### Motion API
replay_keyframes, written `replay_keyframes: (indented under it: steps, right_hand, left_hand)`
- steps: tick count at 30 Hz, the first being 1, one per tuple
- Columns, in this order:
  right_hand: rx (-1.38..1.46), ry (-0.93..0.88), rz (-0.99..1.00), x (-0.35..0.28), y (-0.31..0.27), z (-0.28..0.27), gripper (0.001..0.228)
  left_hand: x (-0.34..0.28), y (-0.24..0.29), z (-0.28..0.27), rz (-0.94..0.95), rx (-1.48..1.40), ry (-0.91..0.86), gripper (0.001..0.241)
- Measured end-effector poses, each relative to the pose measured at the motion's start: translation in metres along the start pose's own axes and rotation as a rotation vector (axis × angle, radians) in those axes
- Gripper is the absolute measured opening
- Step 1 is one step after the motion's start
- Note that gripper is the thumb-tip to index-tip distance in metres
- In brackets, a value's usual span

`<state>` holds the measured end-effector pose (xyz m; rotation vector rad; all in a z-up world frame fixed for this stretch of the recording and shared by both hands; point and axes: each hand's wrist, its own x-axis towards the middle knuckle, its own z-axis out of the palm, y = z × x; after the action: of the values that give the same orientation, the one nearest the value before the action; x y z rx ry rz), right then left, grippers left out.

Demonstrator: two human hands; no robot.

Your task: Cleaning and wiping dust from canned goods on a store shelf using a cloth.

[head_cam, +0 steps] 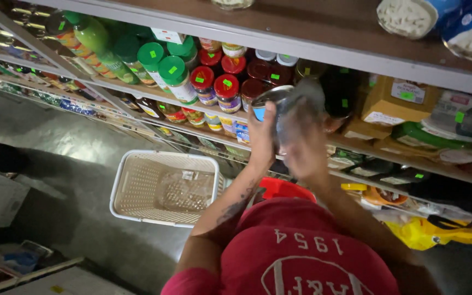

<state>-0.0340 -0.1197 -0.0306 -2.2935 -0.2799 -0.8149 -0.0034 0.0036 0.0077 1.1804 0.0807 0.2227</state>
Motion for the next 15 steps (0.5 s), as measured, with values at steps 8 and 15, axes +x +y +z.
replay_keyframes:
  steps: [8,15]
  right_hand:
    - [0.453,-0.475,0.147,0.055,-0.047,-0.086,0.089]
    - [0.191,0.246,-0.255,0.036,-0.001,-0.090,0.132]
  left_hand:
    - [-0.018,0.053,0.008,0.011,0.072,-0.162,0.099]
    - [0.001,0.172,0.021,0.593,0.035,-0.650,0.131]
